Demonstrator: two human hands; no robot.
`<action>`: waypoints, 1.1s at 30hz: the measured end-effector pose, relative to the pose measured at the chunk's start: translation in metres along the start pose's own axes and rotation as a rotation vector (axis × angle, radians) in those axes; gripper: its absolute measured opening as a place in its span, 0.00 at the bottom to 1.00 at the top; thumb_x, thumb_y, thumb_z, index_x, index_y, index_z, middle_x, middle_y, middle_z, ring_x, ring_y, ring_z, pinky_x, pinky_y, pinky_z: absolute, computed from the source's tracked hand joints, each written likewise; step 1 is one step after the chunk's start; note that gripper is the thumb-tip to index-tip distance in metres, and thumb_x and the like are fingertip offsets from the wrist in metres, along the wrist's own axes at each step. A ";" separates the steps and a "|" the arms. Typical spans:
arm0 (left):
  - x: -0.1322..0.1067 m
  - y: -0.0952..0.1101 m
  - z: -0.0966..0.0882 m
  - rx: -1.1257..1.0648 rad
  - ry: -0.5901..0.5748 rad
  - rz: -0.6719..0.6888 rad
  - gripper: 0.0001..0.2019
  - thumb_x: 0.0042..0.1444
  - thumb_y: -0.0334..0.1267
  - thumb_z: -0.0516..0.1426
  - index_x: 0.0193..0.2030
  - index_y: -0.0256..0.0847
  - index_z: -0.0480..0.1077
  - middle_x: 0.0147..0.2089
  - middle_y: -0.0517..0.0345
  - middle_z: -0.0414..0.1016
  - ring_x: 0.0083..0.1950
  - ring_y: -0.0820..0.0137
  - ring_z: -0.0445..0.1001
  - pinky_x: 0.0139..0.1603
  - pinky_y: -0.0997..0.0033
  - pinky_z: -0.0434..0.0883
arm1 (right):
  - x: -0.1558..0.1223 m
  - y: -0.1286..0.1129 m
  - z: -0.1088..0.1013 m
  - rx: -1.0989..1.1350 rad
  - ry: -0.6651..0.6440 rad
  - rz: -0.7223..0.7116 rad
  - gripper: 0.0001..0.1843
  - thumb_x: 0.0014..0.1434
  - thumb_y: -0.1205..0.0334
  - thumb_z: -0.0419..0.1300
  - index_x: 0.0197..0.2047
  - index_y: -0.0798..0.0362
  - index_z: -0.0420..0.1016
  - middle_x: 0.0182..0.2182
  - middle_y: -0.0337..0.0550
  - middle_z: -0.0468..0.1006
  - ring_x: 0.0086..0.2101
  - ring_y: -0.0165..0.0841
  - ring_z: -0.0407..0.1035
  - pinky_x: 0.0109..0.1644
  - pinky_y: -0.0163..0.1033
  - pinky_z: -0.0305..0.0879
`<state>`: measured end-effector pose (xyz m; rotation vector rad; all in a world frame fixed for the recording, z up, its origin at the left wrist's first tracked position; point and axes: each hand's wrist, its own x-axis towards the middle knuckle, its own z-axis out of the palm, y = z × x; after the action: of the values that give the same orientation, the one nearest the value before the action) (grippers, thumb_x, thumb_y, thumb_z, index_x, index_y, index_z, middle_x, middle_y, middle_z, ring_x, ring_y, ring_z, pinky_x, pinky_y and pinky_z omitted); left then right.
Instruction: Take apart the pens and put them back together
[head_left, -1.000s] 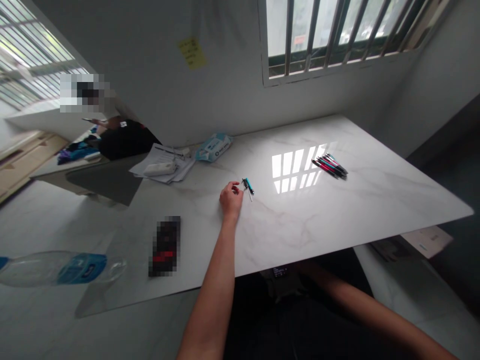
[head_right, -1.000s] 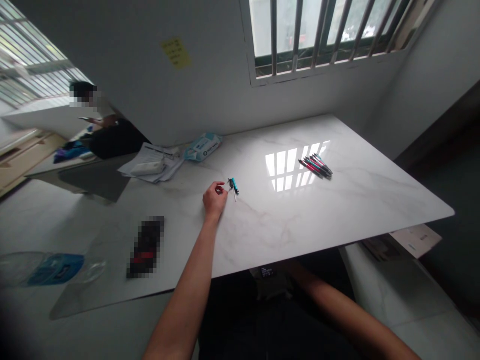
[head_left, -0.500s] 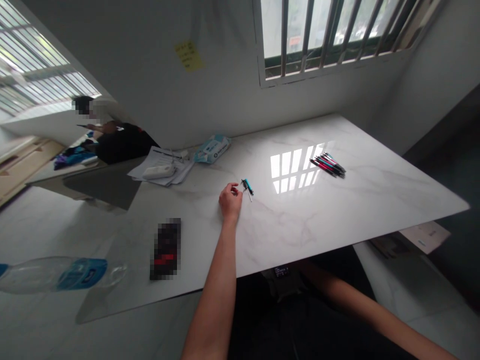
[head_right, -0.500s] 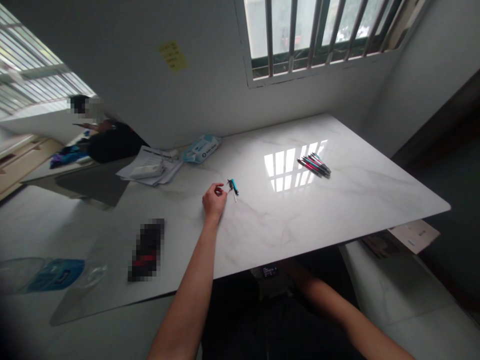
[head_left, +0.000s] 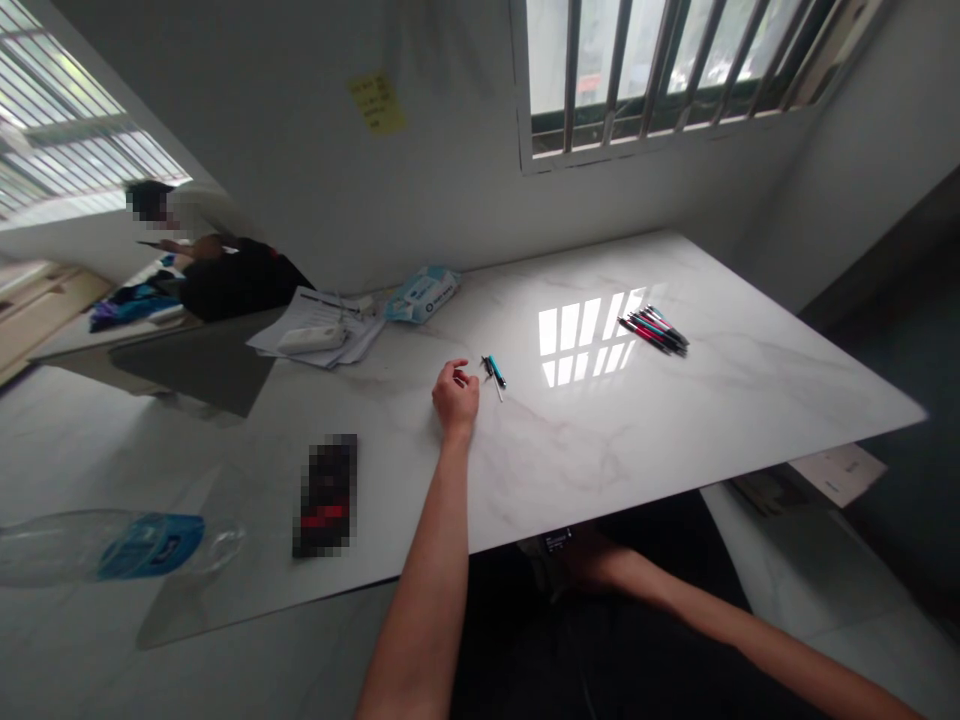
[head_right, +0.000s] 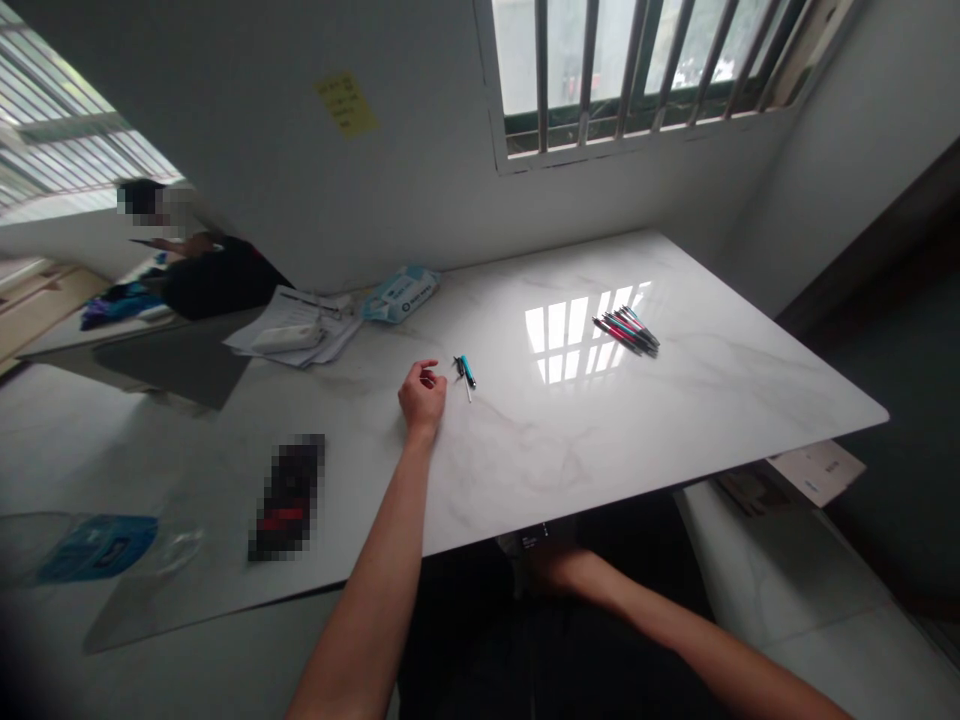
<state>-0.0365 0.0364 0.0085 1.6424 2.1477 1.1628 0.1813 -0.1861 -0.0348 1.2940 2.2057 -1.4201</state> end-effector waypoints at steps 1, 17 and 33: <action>0.000 0.000 0.000 -0.011 0.005 -0.006 0.18 0.57 0.30 0.57 0.53 0.43 0.77 0.40 0.58 0.81 0.36 0.68 0.76 0.46 0.70 0.71 | -0.012 -0.003 -0.003 -0.051 -0.064 -0.023 0.18 0.58 0.65 0.62 0.48 0.42 0.89 0.45 0.53 0.88 0.50 0.54 0.84 0.51 0.53 0.80; 0.007 -0.004 0.004 -0.093 0.078 -0.031 0.17 0.59 0.30 0.53 0.51 0.43 0.79 0.37 0.57 0.78 0.38 0.66 0.76 0.46 0.70 0.70 | -0.014 0.167 -0.310 0.033 1.603 0.037 0.14 0.64 0.56 0.61 0.48 0.55 0.82 0.47 0.55 0.84 0.48 0.43 0.75 0.59 0.51 0.69; 0.011 0.000 0.005 -0.218 0.138 -0.035 0.14 0.55 0.29 0.57 0.46 0.43 0.78 0.34 0.61 0.76 0.34 0.69 0.73 0.43 0.70 0.68 | 0.007 0.225 -0.308 0.078 1.581 0.350 0.17 0.61 0.52 0.67 0.45 0.56 0.87 0.40 0.56 0.86 0.41 0.46 0.77 0.55 0.49 0.70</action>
<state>-0.0379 0.0479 0.0082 1.4647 2.0325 1.4807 0.4304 0.1033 -0.0228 3.2940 2.1834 -0.1328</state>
